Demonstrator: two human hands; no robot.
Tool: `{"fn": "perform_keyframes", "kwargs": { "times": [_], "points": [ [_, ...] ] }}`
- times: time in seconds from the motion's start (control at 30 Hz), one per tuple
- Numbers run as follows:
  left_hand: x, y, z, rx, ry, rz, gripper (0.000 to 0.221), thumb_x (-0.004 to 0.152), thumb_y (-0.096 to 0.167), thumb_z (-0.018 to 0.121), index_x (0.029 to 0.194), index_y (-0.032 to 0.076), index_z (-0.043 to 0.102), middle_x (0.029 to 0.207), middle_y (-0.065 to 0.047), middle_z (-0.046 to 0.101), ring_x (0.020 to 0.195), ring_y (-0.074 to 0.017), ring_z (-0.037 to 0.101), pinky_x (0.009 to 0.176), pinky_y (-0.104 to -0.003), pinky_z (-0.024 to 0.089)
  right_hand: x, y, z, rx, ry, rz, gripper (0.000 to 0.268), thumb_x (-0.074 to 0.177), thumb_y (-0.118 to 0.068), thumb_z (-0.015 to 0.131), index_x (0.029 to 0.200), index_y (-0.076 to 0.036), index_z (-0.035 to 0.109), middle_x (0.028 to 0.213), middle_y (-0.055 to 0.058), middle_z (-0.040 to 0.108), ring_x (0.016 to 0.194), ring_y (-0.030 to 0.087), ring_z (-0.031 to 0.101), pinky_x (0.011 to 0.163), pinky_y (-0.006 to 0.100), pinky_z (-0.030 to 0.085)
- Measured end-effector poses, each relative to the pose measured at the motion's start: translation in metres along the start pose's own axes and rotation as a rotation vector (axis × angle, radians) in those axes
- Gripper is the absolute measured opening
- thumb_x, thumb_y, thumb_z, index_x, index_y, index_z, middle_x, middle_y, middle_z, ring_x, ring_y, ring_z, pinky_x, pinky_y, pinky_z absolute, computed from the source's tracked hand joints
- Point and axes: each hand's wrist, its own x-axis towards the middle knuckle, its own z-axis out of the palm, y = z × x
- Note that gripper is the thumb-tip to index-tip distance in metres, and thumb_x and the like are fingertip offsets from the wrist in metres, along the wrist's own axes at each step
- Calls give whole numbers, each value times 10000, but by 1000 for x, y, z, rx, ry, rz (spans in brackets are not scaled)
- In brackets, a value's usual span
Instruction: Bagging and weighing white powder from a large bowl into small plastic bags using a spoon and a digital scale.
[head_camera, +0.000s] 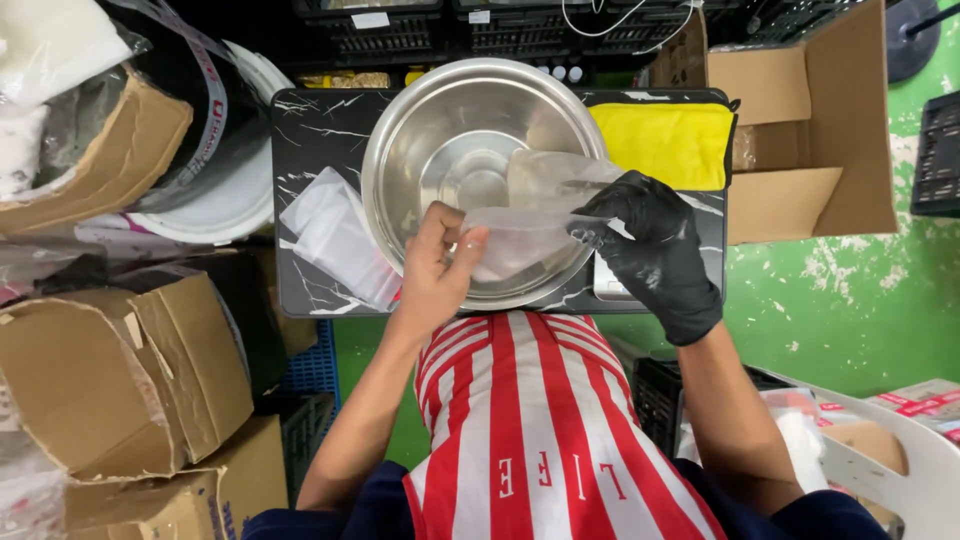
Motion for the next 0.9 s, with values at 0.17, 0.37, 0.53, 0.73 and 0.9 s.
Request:
{"fn": "perform_keyframes", "kwargs": {
  "times": [0.17,0.37,0.53,0.73,0.9],
  "points": [
    [25,18,-18,82,-158,75,41,1000,137,754,983,123,788,843,-33,810,837,-175,789,821,-317,603,4,-18,35,-393,-14,-226,103,930,-195,883,999,-152,821,939,1,764,826,223,655,852,348,499],
    [15,-39,-11,352,-173,457,79,995,52,695,969,92,758,803,-93,790,736,-262,782,865,-386,630,-15,14,75,-246,-162,180,214,1052,-289,575,991,-144,719,913,33,567,925,235,490,1094,336,374],
    [11,-54,-29,423,-178,554,100,1002,33,669,1049,69,749,912,-109,803,873,-260,793,932,-409,626,-32,73,106,-1068,-95,-267,214,1080,-327,657,985,-137,635,924,59,543,972,282,576,1064,458,422],
    [19,-42,-75,597,-192,672,138,993,158,719,1075,55,762,1067,-174,805,1098,-306,759,1044,-449,572,-38,52,120,-1148,56,-428,228,1058,-378,687,970,-176,628,893,74,561,846,298,602,853,511,516],
    [7,-104,-156,493,44,231,489,1172,342,447,1221,-74,699,1362,-334,645,1299,-527,563,1124,-607,415,-20,13,89,-1088,95,-307,223,1010,-410,778,944,-216,687,820,16,573,781,285,635,799,467,538]
  ]
}}
